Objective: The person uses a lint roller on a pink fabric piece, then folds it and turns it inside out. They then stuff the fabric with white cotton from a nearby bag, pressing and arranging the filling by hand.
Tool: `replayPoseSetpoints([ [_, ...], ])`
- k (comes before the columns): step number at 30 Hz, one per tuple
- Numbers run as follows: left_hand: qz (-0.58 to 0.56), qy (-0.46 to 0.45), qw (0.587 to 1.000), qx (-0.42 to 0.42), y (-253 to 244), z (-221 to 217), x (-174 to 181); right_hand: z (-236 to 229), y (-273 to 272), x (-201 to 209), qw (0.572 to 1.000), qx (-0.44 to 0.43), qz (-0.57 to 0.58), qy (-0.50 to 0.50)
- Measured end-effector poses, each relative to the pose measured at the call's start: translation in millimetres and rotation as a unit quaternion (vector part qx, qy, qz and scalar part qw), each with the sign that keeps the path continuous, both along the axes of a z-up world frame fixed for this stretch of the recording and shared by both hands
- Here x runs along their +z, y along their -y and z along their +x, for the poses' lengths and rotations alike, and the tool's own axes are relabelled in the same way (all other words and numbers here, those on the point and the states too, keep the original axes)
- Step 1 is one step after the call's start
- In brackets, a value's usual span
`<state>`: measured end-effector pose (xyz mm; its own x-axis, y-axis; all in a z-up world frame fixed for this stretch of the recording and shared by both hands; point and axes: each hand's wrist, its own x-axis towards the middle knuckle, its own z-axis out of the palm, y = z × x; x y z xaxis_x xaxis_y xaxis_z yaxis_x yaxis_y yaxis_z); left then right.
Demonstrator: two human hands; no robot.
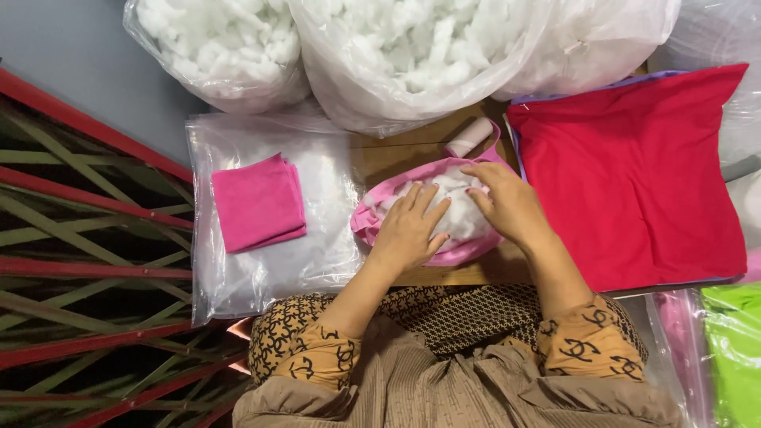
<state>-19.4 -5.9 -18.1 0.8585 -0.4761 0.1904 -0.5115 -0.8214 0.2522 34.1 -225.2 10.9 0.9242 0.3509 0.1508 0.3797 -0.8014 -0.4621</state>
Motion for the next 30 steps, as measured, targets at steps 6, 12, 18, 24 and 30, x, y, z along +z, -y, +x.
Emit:
replayPoseSetpoints([
  [6, 0.162, -0.214, 0.962, 0.057, -1, 10, -36, -20, -38, -48, 0.971, 0.087, -0.222, 0.03],
  [12, 0.053, -0.158, 0.985, 0.038, 0, 5, -21, 10, -17, -79, 0.969, 0.088, -0.232, -0.017],
  [18, -0.117, 0.029, 0.981, 0.15, -46, 47, -61, -2, -36, -1, 0.992, 0.076, -0.099, 0.027],
  [24, -0.081, -0.158, 0.938, 0.299, -88, 47, -61, -1, -76, -46, 0.985, 0.136, -0.048, 0.094],
  [30, -0.065, -0.179, 0.939, 0.285, -78, 47, -66, -10, -111, -43, 0.97, 0.116, -0.209, 0.035],
])
